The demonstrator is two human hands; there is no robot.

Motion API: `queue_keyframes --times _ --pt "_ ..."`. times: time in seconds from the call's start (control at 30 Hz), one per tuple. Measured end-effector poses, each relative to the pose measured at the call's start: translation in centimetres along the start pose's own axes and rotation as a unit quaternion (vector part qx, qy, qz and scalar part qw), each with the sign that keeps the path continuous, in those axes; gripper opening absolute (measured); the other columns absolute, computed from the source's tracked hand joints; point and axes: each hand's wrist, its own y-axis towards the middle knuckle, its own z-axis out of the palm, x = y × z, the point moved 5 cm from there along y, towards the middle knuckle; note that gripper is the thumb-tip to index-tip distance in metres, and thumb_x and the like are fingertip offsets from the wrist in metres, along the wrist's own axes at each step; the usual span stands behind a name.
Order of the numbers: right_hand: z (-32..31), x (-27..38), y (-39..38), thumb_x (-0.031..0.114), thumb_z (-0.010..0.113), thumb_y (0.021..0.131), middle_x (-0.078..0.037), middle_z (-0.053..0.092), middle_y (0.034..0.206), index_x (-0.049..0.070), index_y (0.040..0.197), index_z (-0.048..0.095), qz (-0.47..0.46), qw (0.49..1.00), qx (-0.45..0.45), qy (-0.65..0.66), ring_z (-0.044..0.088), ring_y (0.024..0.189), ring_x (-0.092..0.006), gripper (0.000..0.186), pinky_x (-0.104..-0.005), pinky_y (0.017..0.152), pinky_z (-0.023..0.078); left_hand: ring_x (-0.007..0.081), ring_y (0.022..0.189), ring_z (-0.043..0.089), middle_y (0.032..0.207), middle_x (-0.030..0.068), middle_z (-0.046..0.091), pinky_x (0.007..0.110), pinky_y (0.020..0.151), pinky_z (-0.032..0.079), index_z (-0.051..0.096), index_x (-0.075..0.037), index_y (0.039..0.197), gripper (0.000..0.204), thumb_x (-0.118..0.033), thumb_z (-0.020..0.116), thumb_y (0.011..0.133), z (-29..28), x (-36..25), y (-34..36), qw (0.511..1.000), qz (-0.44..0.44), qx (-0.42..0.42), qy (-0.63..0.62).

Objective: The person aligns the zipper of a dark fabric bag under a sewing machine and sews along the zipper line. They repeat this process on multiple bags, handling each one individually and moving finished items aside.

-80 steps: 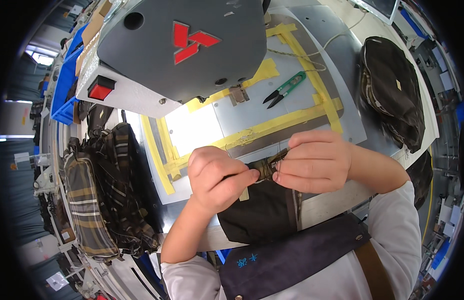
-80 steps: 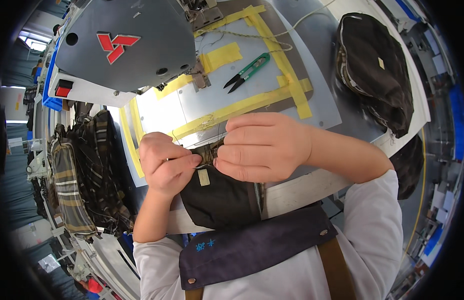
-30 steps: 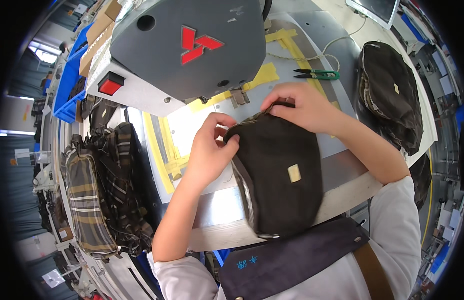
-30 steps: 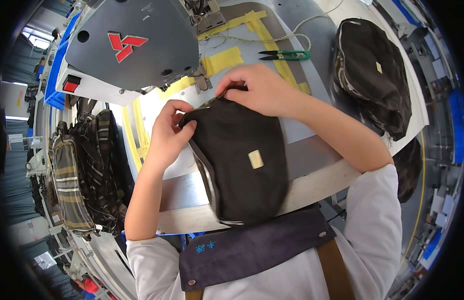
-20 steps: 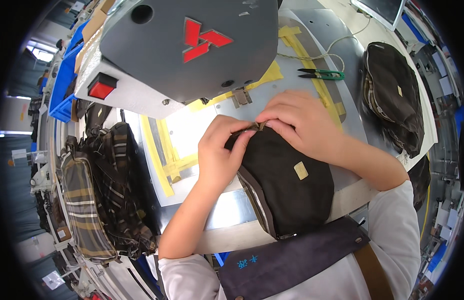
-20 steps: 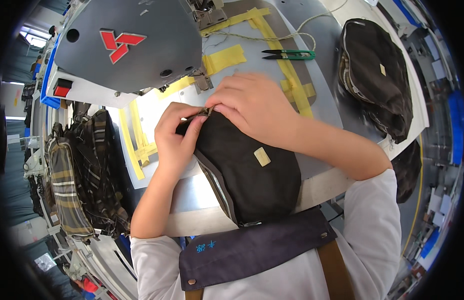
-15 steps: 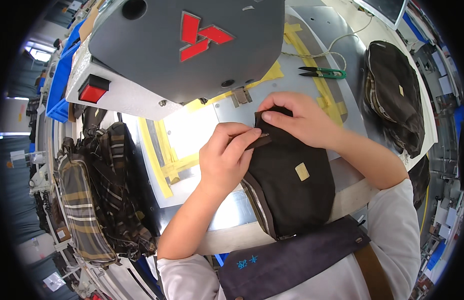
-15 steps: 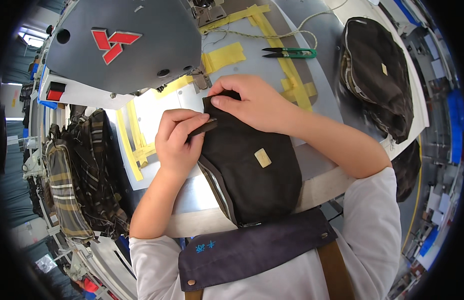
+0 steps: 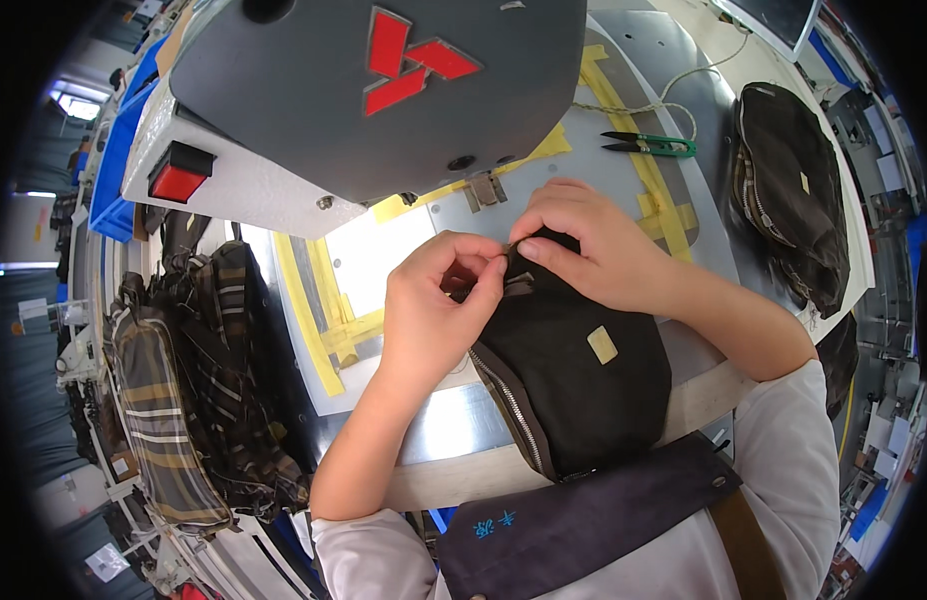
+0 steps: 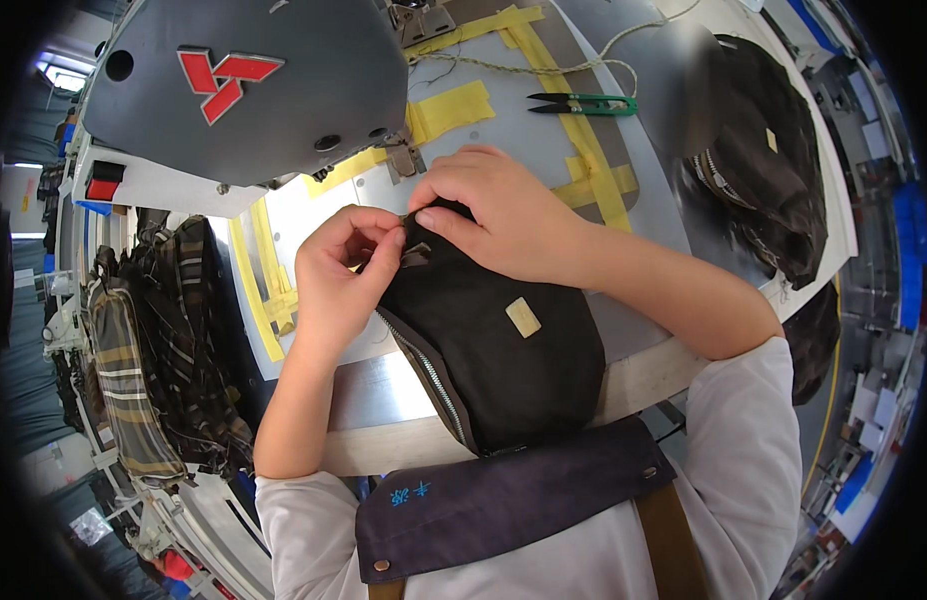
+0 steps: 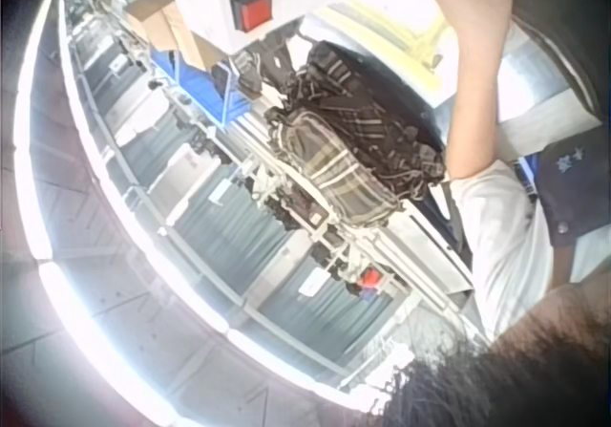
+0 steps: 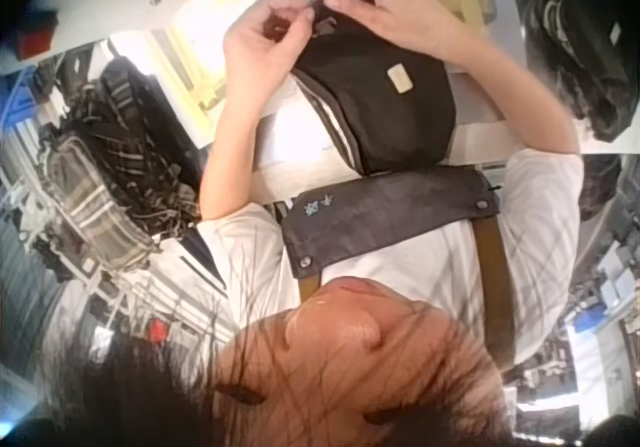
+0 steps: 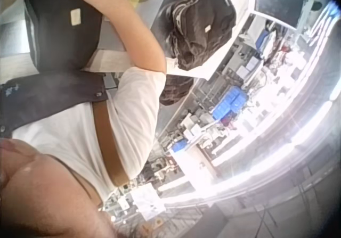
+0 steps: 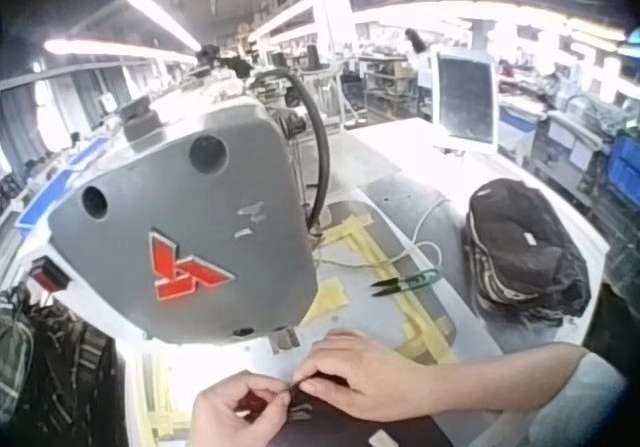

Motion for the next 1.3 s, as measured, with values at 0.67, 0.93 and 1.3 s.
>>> queue_keyframes --times 0.67,0.93,1.3 --pt "0.3 2.4 -0.3 0.013 0.069 0.077 -0.001 0.058 0.089 0.011 0.082 0.060 -0.131 0.971 -0.033 -0.199 0.057 0.092 -0.0199 0.010 -0.0492 0.103 0.037 0.0046 0.070 0.058 0.079 0.0004 0.062 0.020 0.064 0.047 0.059 0.000 0.088 0.006 0.000 0.064 0.084 0.2 1.6 0.3 0.993 -0.050 -0.020 -0.104" --pt "0.6 2.5 -1.5 0.010 0.078 0.064 0.003 0.057 0.082 0.016 0.079 0.066 -0.186 0.946 -0.099 -0.247 0.058 0.087 -0.0181 0.020 -0.0554 0.103 0.034 0.0065 0.074 0.055 0.085 0.0003 0.059 0.022 0.070 0.046 0.057 -0.001 0.097 0.012 -0.002 0.063 0.086 0.4 2.6 0.8 0.990 -0.052 0.038 -0.127" --pt "0.6 3.4 -2.3 0.013 0.071 0.072 0.003 0.059 0.085 0.014 0.082 0.065 -0.264 0.899 -0.111 -0.332 0.058 0.094 -0.0159 0.011 -0.0531 0.103 0.034 0.0144 0.087 0.059 0.094 0.0049 0.060 0.026 0.080 0.048 0.058 0.000 0.095 0.016 0.007 0.065 0.082 0.3 1.0 0.0 0.995 0.085 -0.044 0.028"
